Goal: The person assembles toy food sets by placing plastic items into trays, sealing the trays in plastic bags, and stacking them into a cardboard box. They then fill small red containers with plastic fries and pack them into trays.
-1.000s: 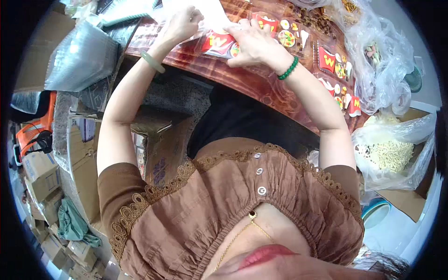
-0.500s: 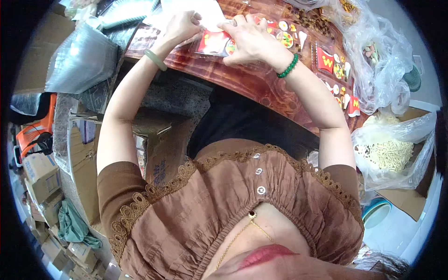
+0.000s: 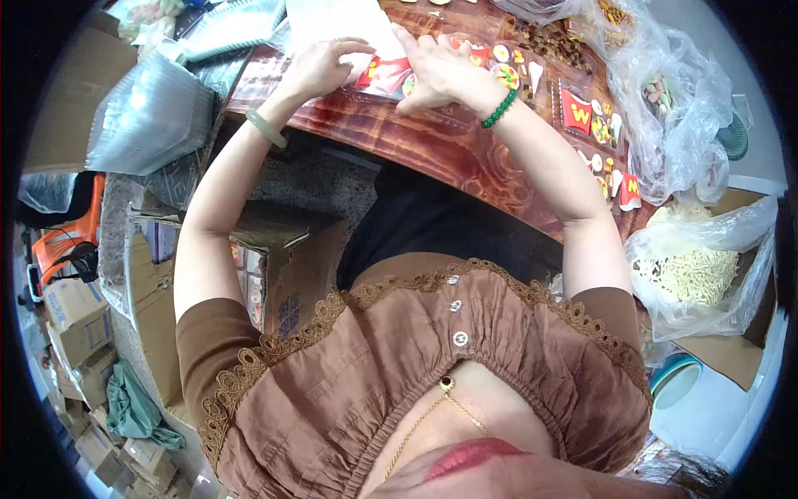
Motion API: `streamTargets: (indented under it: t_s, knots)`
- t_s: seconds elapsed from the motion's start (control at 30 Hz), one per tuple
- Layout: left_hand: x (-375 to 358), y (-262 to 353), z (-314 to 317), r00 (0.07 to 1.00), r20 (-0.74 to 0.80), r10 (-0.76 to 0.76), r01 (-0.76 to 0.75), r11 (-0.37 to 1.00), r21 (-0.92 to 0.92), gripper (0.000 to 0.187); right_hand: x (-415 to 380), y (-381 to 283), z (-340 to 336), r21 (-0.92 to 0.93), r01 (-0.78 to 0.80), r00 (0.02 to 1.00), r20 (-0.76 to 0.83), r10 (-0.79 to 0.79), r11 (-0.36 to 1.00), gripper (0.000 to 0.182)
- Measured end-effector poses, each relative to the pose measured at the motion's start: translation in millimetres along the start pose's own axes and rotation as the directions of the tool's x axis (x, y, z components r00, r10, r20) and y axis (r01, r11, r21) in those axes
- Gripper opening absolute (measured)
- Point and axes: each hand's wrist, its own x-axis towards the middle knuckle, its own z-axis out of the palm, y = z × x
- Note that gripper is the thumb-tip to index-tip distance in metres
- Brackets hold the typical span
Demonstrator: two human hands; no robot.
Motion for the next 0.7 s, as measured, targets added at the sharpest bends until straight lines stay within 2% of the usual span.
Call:
streamTargets:
  t_s: [0.17, 0.23, 0.27, 0.33, 0.4, 0.53, 0.6, 0.7]
  knots:
    - [-8, -4, 5, 0.992, -0.066, 0.109, -0.106, 0.993, 0.048, 0.035, 0, -4, -14, 0.02, 0.013, 0.996, 0.087, -0.015, 1.0, 0.102]
    - [-23, 2, 4, 0.973, -0.162, -0.166, 0.165, 0.986, -0.022, 0.026, 3, -7, -15, 0.03, -0.002, 0.993, 0.117, -0.001, 1.0, 0.101]
    - [-30, 4, 4, 0.973, -0.162, -0.167, 0.167, 0.986, -0.015, 0.026, 4, -9, -12, 0.047, -0.043, 0.994, 0.106, 0.038, 0.998, 0.099]
    - [-46, 7, 8, 0.947, -0.309, -0.086, 0.106, 0.993, 0.05, 0.015, 5, -13, -5, 0.068, -0.078, 0.993, 0.099, 0.071, 0.995, 0.098]
    - [-57, 8, 13, 0.911, -0.413, 0.017, 0.03, 0.994, 0.107, 0.012, 7, -15, -1, 0.117, -0.095, 0.993, 0.083, 0.086, 0.989, 0.095]
    - [-66, 20, 12, 0.903, -0.422, 0.08, -0.031, 0.992, 0.122, 0.01, -1, -24, -11, 0.154, -0.124, 0.988, 0.109, 0.108, 0.98, 0.095]
    - [-64, 31, 9, 0.855, -0.474, 0.211, -0.114, 0.968, 0.225, 0.009, -4, -30, -16, 0.165, -0.128, 0.988, 0.112, 0.111, 0.978, 0.096]
    - [-58, 34, 14, 0.887, -0.408, 0.215, -0.161, 0.973, 0.163, 0.008, 11, -35, 4, 0.225, -0.19, 0.981, 0.082, 0.176, 0.956, 0.097]
